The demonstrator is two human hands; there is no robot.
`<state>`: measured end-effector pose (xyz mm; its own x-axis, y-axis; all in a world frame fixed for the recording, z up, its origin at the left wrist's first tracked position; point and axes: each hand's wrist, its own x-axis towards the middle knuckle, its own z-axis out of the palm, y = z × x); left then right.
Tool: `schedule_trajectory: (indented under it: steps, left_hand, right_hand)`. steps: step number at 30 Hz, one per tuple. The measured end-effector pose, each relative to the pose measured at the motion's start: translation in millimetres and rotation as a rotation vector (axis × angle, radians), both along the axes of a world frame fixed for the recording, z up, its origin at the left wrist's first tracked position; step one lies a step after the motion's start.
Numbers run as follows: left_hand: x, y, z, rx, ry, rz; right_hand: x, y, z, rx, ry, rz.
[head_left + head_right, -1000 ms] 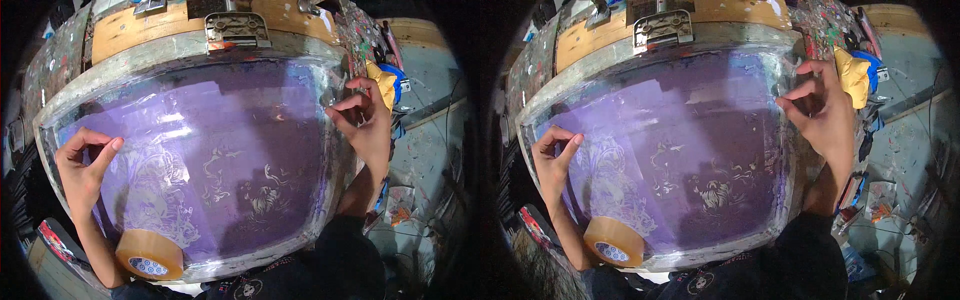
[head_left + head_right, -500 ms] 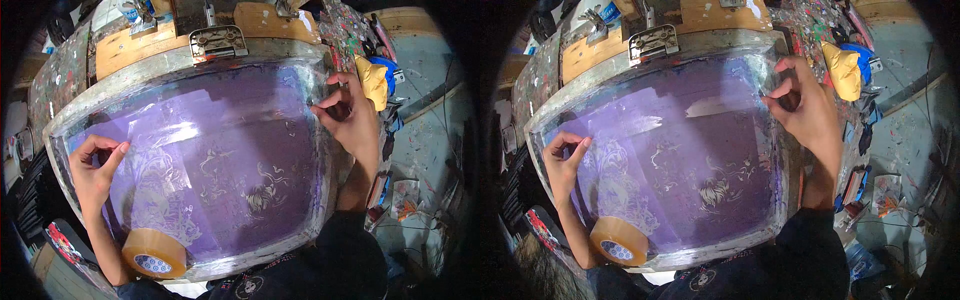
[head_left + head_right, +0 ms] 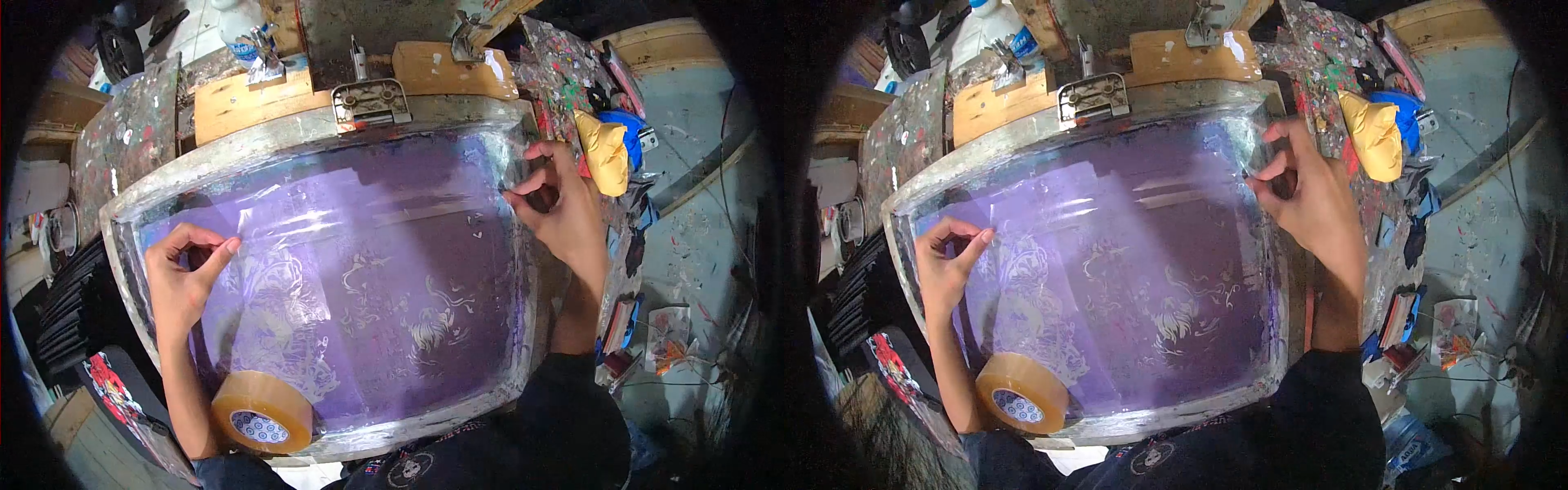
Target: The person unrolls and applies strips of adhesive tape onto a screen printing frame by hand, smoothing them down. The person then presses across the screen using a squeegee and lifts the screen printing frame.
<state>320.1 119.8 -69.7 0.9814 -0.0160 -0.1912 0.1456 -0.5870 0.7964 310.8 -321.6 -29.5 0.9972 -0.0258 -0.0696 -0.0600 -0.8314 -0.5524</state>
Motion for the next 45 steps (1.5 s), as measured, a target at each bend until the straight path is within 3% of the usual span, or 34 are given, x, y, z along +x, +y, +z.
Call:
schedule_trajectory:
  steps: [19, 35, 38, 41, 45]
  left_hand:
    - [3, -1, 6, 0.001, 0.103, 0.001]
    - [1, -8, 6, 0.160, -0.097, -0.066]
    - [0, -11, 12, 0.224, -0.147, -0.082]
    - [-1, -12, 18, 0.285, -0.197, -0.092]
    - [5, -10, 15, 0.348, -0.183, -0.108]
  right_hand:
    - [-3, -2, 0, -0.006, 0.013, 0.051]
    - [-8, 1, -2, -0.093, -0.039, 0.139]
    - [-9, 4, 8, -0.312, -0.137, 0.245]
    - [-7, 2, 3, -0.362, -0.333, 0.318]
    - [-5, -5, -7, -0.264, -0.316, 0.290]
